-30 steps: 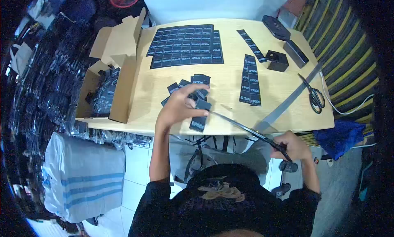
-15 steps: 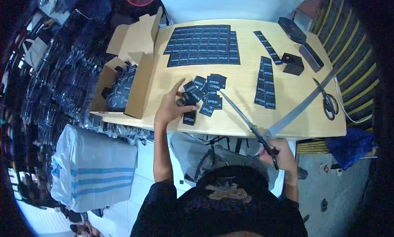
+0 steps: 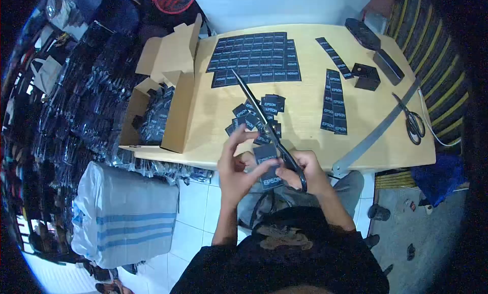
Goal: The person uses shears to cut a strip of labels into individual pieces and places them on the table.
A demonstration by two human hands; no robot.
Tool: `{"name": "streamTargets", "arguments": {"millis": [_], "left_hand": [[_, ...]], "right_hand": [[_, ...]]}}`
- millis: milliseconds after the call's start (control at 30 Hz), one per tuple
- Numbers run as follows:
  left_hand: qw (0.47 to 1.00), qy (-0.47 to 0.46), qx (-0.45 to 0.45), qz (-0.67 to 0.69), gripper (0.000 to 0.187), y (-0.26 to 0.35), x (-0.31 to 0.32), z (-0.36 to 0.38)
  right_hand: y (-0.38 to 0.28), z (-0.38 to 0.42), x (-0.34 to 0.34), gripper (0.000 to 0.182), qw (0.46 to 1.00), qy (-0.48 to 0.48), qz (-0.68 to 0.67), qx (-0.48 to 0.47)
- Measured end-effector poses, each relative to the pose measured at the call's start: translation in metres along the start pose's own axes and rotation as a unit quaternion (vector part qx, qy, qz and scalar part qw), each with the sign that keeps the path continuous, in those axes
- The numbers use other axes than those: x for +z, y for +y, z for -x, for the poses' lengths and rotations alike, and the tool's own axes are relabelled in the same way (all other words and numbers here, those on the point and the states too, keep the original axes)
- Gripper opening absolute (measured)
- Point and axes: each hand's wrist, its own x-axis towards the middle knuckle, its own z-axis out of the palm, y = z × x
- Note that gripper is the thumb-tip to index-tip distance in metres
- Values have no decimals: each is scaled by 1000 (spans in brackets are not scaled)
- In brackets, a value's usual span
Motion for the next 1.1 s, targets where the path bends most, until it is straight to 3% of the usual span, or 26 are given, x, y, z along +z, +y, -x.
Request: {"name": "streamTargets", "arguments": {"millis": [33,67,100,167,200,233,300,367,433,467,500,567,633,700,800,833,900,967,1033,1100], "left_hand": [[1000,-17,16,-1,83,4,5,3],[999,-17,41,-17,68,0,8,6],[999,-22,38,-12,68,-2,9,8],[996,-18,77,26,45,-5,15,10],[996,-23,17,86,34,5,19,14],[995,-26,15,91,34,6,19,19],[988,-130,-55,63,33,7,17,27],[989,-116,-65,60,32,8,24,29],[993,-74,-42,83,32,5,29,29],[993,-65,-87,43,33,6,26,30],[993,-63,-89,45,33,9,25,28],[988,-61,-83,116,38,16,24,22],[988,-69,-100,90,45,15,14,21],[992,-92,-36,74,47,17,10,13],[992,-94,-27,80,48,19,2,9],[992,-91,-27,88,47,18,1,8],[993,-94,-29,72,51,23,-2,6],[991,-111,-40,57,54,26,-5,5],[984,-161,-43,54,53,25,-10,4],[981,-179,-49,52,53,21,-8,4]], "right_hand": [[-4,2,2,15,1000,4,1,4],[-8,4,4,13,1000,6,-8,-5],[-12,6,5,11,1000,10,-15,-15],[-20,15,0,9,999,42,15,-14],[-19,17,-4,9,998,49,44,-21],[-18,20,-7,10,995,54,73,-27],[-16,21,-8,12,994,65,70,-60],[-11,25,-11,15,991,72,66,-91],[-4,32,-21,24,992,8,36,-120],[0,38,-27,38,996,-19,13,-85],[0,43,-31,38,996,-20,15,-82],[-8,54,-39,49,994,-31,75,-75],[-18,69,-56,51,984,-51,149,-83],[-31,87,-68,57,972,-56,224,40],[-39,98,-84,72,945,-95,310,-35],[-45,101,-89,72,944,-102,312,-31],[-61,109,-96,68,923,-140,347,90],[-66,113,-100,62,924,-137,350,72],[-77,110,-103,58,904,-196,363,110],[-73,110,-108,56,907,-205,359,72]]}}
